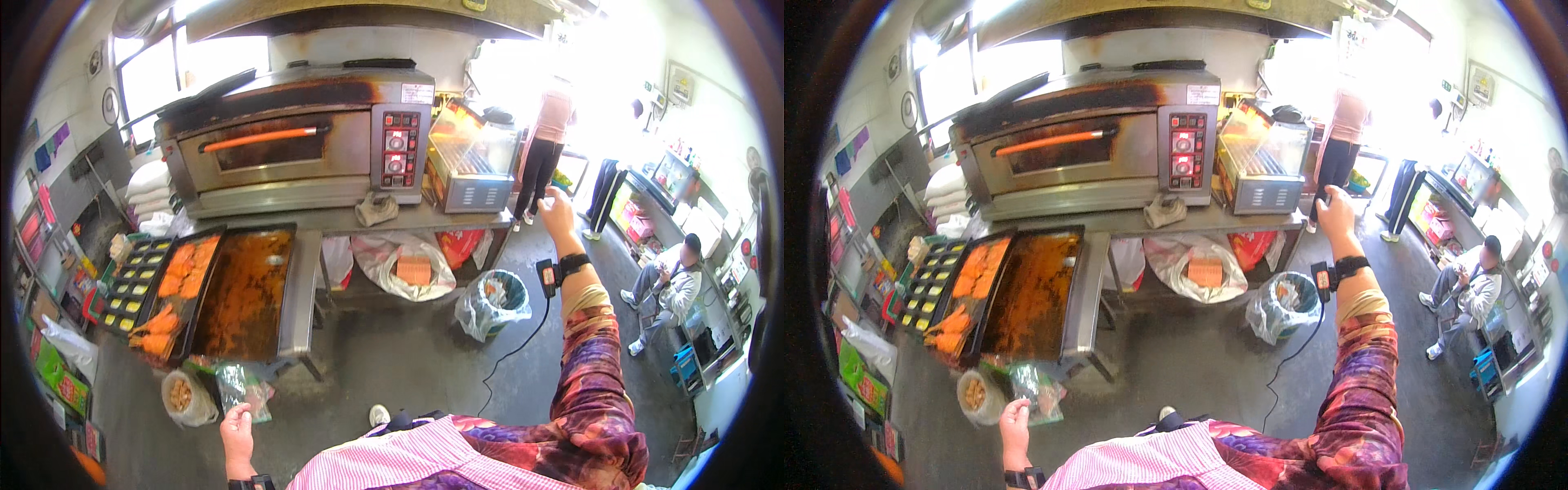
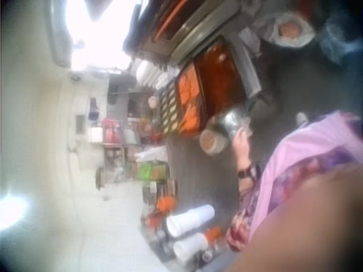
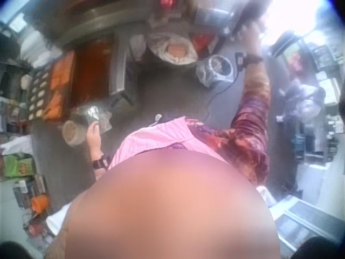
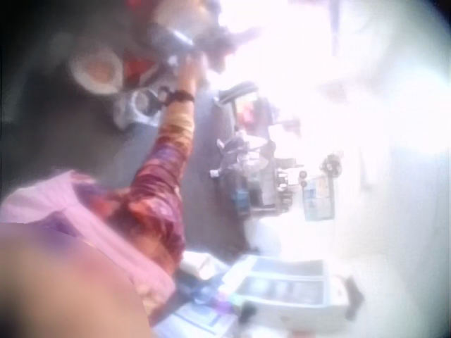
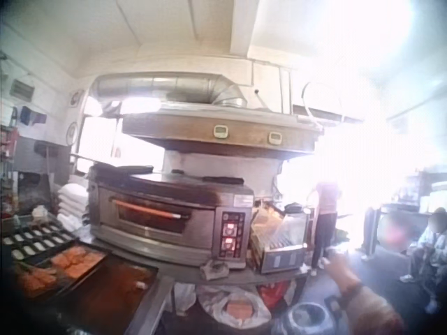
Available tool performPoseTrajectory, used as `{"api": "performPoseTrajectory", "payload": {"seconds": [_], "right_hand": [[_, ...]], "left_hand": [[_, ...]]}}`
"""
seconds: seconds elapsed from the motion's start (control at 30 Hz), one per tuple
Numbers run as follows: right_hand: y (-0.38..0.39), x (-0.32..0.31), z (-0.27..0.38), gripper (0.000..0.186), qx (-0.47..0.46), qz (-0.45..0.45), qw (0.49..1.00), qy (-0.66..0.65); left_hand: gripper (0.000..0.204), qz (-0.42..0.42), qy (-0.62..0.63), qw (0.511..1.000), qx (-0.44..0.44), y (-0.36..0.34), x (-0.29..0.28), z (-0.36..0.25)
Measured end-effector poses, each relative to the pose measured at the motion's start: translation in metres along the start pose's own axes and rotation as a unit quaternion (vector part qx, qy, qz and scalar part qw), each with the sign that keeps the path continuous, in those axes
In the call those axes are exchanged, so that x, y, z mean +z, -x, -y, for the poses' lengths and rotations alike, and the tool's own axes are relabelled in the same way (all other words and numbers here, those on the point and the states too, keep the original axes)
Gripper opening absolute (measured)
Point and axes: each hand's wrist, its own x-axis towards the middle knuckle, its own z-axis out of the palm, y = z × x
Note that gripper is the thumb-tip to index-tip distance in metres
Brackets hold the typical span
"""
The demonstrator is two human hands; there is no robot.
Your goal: The person wipes a metal tray, then uses a dough sheeter to flatten dough balls into sheets. They arrange the sheets on the tray and place it into an oven. Later, they remove a tray of baked flatbreads from the oven and continue preparing more dough sheets.
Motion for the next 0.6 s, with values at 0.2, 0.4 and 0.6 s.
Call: {"api": "performPoseTrajectory", "payload": {"seconds": [0.2,0.4,0.6], "right_hand": [[-0.147,0.026,0.090,0.041,-0.120,-0.034,0.990,-0.066],[-0.272,0.059,0.134,0.045,-0.117,-0.026,0.992,-0.028],[-0.422,0.145,0.123,0.035,-0.221,-0.129,0.965,-0.056]], "left_hand": [[0.015,-0.014,0.067,0.998,-0.010,-0.145,0.088,-0.047],[0.014,0.113,0.109,0.985,0.068,-0.257,0.194,-0.097],[0.016,0.138,0.080,0.986,0.041,-0.326,0.296,-0.098]]}}
